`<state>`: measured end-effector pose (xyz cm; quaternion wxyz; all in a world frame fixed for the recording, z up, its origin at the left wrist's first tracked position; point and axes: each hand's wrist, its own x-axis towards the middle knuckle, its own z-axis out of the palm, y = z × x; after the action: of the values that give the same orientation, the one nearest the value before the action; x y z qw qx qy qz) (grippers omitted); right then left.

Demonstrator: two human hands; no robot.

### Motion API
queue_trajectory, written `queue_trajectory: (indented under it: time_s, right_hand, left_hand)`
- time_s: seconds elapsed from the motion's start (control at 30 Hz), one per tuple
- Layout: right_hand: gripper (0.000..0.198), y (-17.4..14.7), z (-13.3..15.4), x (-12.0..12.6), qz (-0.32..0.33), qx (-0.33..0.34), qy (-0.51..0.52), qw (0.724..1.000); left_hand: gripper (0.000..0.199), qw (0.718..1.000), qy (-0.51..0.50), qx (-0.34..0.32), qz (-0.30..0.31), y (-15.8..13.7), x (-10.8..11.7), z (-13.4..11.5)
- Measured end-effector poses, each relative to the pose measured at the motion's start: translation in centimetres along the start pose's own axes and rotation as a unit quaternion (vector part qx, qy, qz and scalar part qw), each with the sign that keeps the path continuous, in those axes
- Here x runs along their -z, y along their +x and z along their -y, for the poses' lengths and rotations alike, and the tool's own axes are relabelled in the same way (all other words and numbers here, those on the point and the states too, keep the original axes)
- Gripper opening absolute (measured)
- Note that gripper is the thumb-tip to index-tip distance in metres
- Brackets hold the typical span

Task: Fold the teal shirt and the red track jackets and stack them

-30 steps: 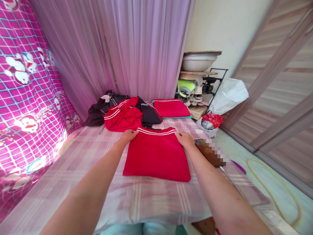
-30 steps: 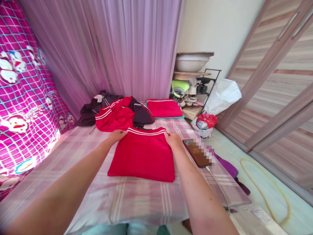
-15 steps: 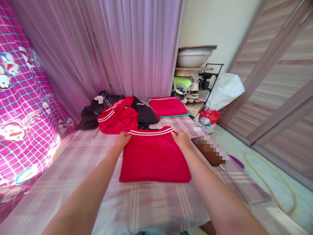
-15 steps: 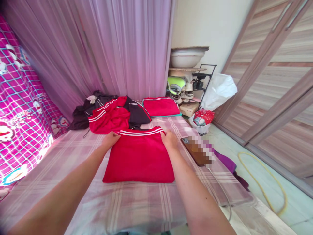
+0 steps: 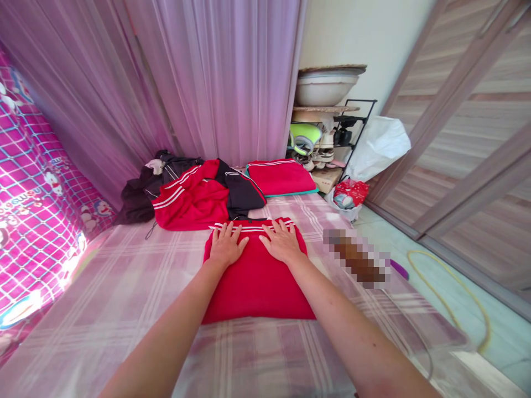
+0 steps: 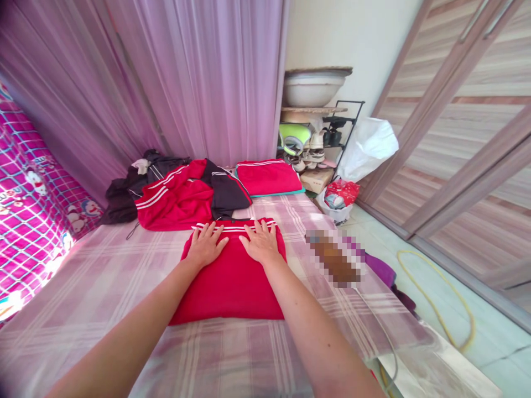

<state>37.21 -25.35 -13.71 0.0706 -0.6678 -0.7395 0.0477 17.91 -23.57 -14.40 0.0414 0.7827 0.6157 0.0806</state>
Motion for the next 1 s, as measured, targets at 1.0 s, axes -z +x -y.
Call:
queue_trajectory:
  time_s: [1.0]
  right_hand:
    - [0.049,0.9,-1.0,1.8,-0.063,-0.041,0.032,0.997]
  left_hand:
    - [0.046,0.996,-0.074,0.015,-0.048,1.7,0.7,2.5]
